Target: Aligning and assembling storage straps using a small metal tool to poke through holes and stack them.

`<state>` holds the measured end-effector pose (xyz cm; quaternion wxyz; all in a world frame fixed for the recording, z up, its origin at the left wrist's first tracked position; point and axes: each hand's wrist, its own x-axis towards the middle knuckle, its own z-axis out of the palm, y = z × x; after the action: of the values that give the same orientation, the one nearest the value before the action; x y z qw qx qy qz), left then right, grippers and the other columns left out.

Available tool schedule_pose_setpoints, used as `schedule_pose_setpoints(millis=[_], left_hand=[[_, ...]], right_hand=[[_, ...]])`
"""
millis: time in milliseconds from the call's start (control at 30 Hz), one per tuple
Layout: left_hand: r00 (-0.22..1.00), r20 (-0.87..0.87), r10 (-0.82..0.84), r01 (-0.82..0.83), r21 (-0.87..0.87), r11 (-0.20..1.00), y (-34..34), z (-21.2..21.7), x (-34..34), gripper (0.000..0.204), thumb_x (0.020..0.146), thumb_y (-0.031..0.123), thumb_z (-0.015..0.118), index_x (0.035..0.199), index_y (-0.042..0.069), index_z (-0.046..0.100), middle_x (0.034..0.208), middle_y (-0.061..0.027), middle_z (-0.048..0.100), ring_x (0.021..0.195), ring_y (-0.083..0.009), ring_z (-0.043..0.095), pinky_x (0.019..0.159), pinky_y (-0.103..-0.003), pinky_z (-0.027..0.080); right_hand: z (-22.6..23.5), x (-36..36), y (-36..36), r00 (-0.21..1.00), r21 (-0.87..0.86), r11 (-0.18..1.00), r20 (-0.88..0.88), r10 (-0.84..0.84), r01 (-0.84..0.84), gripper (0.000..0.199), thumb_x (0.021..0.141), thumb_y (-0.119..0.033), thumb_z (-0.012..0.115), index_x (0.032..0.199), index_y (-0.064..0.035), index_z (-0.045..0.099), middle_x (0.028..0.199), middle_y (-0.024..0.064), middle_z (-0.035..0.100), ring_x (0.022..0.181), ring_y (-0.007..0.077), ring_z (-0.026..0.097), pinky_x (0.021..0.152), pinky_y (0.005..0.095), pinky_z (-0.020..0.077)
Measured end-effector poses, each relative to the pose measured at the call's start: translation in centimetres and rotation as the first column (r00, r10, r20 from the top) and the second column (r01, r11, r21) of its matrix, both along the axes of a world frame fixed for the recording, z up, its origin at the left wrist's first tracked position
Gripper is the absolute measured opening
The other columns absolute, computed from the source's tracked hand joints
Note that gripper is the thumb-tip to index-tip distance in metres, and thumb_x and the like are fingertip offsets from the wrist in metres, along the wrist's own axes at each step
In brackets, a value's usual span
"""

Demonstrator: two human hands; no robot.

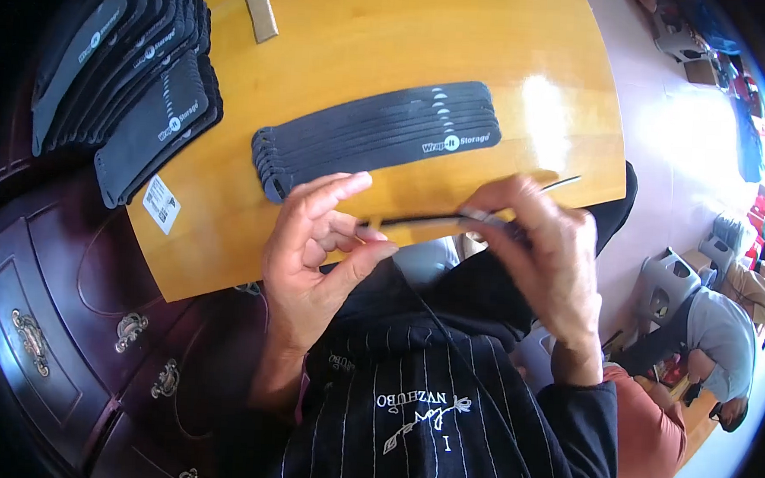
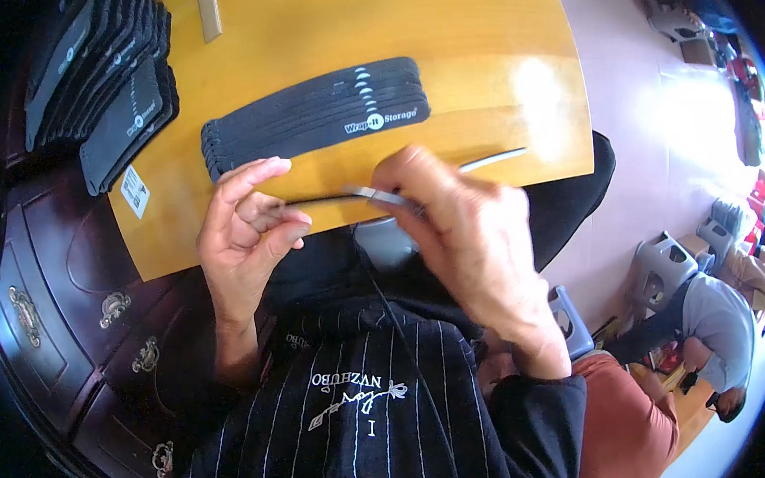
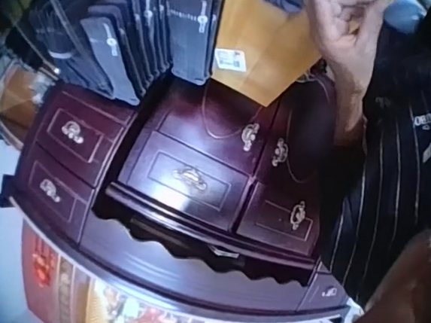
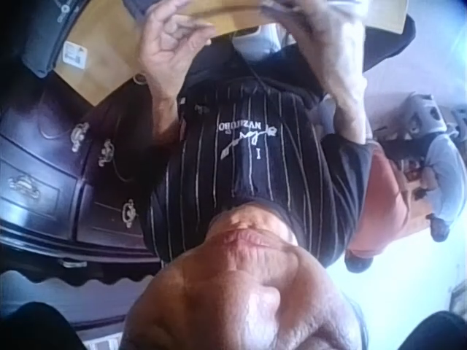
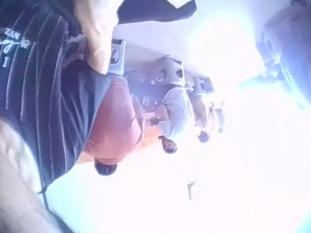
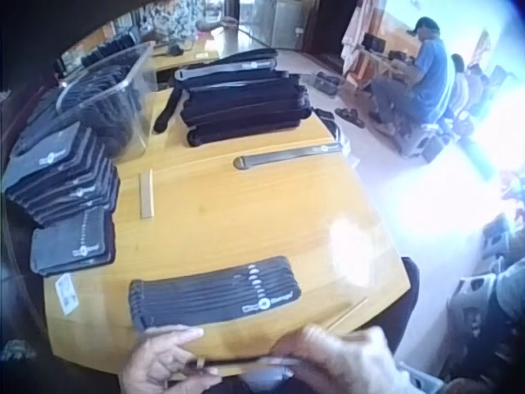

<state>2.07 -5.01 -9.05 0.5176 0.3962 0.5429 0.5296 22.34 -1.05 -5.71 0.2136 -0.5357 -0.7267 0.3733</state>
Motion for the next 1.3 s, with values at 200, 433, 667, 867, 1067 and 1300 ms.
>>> schedule_pose_setpoints(millis=[200, 433, 667, 867, 1067, 1300], left_hand=[[0.998, -0.004, -0.07, 0.07, -0.005, 0.998, -2.3, -1.1, -2.6, 0.014, 0.082, -0.011, 0.064, 0.095, -0.006, 0.063, 0.089, -0.0133, 0.062, 0.069, -0.0175, 0.066, 0.056, -0.024, 0.055], [0.986, 0.154, 0.069, -0.046, -0.147, 0.988, -3.4, -1.8, -5.5, 0.011, 0.084, -0.005, 0.064, 0.095, -0.007, 0.062, 0.085, -0.0145, 0.065, 0.069, -0.0228, 0.07, 0.057, -0.027, 0.058], [0.977, 0.209, 0.049, -0.014, -0.168, 0.986, -3.1, -1.3, -5.5, 0.016, 0.094, 0.001, 0.054, 0.106, -0.007, 0.06, 0.1, -0.0163, 0.065, 0.087, -0.0254, 0.069, 0.076, -0.031, 0.059], [0.965, -0.211, 0.158, -0.161, 0.003, 0.987, -2.4, -2.0, -5.2, 0.013, 0.089, -0.003, 0.059, 0.102, -0.004, 0.064, 0.094, -0.0076, 0.061, 0.072, -0.0125, 0.062, 0.059, -0.021, 0.054], [0.908, -0.32, 0.271, -0.289, -0.008, 0.957, -1.7, -2.0, -4.9, 0.02, 0.084, -0.007, 0.066, 0.103, -0.003, 0.062, 0.08, -0.0029, 0.063, 0.065, -0.0033, 0.054, 0.055, -0.015, 0.044], [0.896, -0.342, 0.283, -0.301, 0.002, 0.954, -1.0, -2.0, -5.1, 0.017, 0.083, -0.007, 0.068, 0.098, -0.002, 0.06, 0.08, -0.0024, 0.062, 0.067, -0.0024, 0.054, 0.059, -0.016, 0.044]], right_hand=[[-0.8, 0.1, -1.0, 0.998, -0.076, 0.996, 0.052, 0.045, -0.041, 0.014, 0.082, -0.013, 0.067, 0.094, -0.0067, 0.062, 0.081, 0.0111, 0.066, 0.074, 0.03, 0.066, 0.063, 0.035, 0.0509], [-2.1, 2.7, 0.0, 0.996, -0.155, 0.984, 0.039, -0.085, 0.09, 0.023, 0.078, -0.019, 0.076, 0.085, -0.001, 0.063, 0.066, 0.0039, 0.057, 0.059, 0.0093, 0.051, 0.057, 0.0227, 0.0403], [-2.2, 3.0, 0.5, 0.971, -0.367, 0.916, -0.104, -0.215, 0.163, 0.017, 0.086, -0.012, 0.068, 0.093, 0.0023, 0.066, 0.075, 0.0044, 0.067, 0.072, 0.008, 0.06, 0.068, 0.022, 0.0463], [-2.4, 2.7, 0.9, 0.949, -0.421, 0.886, -0.148, -0.279, 0.194, 0.014, 0.085, -0.01, 0.07, 0.092, 0.0009, 0.065, 0.075, 0.0005, 0.064, 0.071, 0.0058, 0.057, 0.067, 0.0192, 0.0433], [-2.5, 2.8, 1.1, 0.929, -0.344, 0.902, -0.165, -0.332, 0.262, 0.014, 0.081, -0.011, 0.075, 0.087, -0.0029, 0.065, 0.072, -0.005, 0.059, 0.065, 0.0034, 0.048, 0.061, 0.0185, 0.0366], [-2.5, 2.5, 1.8, 0.925, -0.375, 0.884, -0.141, -0.353, 0.28, 0.016, 0.082, -0.014, 0.075, 0.089, -0.0032, 0.066, 0.075, -0.0048, 0.059, 0.068, 0.0033, 0.049, 0.064, 0.0182, 0.0368]])
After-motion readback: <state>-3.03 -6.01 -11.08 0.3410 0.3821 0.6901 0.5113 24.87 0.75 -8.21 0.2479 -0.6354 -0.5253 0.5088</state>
